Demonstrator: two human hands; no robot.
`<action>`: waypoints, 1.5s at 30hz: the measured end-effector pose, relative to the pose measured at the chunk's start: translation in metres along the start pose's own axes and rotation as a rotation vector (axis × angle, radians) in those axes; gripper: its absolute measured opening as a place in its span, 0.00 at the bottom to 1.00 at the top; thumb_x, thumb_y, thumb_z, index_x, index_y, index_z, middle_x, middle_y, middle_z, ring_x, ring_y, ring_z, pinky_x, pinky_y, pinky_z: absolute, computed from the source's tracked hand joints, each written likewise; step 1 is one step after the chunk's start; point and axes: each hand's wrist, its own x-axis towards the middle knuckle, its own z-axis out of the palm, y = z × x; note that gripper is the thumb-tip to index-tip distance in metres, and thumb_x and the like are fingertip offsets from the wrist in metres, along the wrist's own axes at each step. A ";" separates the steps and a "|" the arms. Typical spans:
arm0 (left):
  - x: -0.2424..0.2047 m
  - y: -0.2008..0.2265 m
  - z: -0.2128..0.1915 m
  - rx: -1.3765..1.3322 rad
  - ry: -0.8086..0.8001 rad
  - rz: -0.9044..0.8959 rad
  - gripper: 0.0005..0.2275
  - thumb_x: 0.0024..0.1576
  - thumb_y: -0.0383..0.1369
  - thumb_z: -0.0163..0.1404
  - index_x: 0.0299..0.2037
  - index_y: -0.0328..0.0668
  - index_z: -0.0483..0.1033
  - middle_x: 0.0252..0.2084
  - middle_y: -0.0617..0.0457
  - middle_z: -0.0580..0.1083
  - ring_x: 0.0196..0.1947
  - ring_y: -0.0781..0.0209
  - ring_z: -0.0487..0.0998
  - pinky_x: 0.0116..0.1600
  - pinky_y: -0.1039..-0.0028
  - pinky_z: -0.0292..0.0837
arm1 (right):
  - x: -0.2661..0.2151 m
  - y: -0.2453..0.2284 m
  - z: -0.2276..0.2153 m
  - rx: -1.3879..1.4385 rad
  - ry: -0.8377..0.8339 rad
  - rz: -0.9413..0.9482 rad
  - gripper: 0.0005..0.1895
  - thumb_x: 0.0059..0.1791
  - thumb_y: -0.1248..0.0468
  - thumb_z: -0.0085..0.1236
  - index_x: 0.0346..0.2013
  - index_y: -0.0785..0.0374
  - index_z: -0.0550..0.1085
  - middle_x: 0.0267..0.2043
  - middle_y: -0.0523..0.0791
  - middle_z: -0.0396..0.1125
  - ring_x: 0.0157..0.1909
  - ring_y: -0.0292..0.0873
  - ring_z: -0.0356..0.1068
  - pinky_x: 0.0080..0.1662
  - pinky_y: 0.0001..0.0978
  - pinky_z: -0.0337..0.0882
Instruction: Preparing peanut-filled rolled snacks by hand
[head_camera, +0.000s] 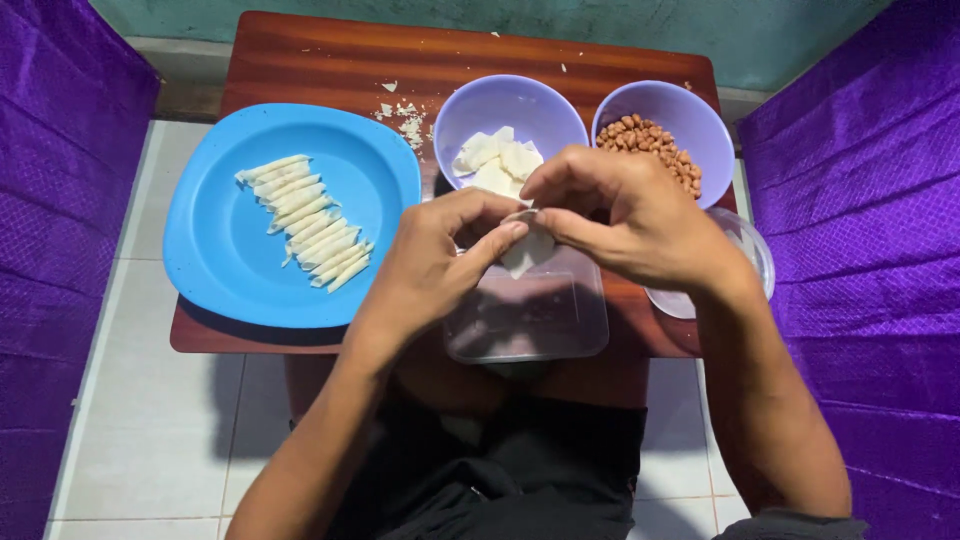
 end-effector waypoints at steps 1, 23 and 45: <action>-0.003 -0.002 0.004 0.000 -0.004 -0.001 0.07 0.57 0.27 0.55 0.42 0.31 0.81 0.35 0.53 0.80 0.26 0.70 0.73 0.31 0.81 0.69 | -0.005 0.002 0.004 0.002 0.003 0.002 0.09 0.51 0.76 0.55 0.46 0.71 0.73 0.34 0.45 0.73 0.30 0.32 0.69 0.29 0.17 0.65; -0.057 -0.048 0.036 0.331 0.039 -0.013 0.08 0.60 0.29 0.55 0.48 0.40 0.80 0.38 0.46 0.75 0.41 0.43 0.77 0.47 0.59 0.74 | -0.062 0.063 0.066 -0.331 0.278 0.038 0.09 0.51 0.64 0.62 0.46 0.59 0.78 0.35 0.47 0.73 0.39 0.53 0.76 0.42 0.44 0.75; -0.040 -0.062 0.041 0.514 -0.024 0.023 0.13 0.62 0.34 0.52 0.55 0.43 0.77 0.40 0.50 0.74 0.42 0.48 0.71 0.48 0.64 0.67 | -0.067 0.087 0.091 -0.338 0.502 -0.097 0.10 0.50 0.67 0.63 0.46 0.62 0.78 0.38 0.49 0.72 0.38 0.54 0.73 0.41 0.43 0.73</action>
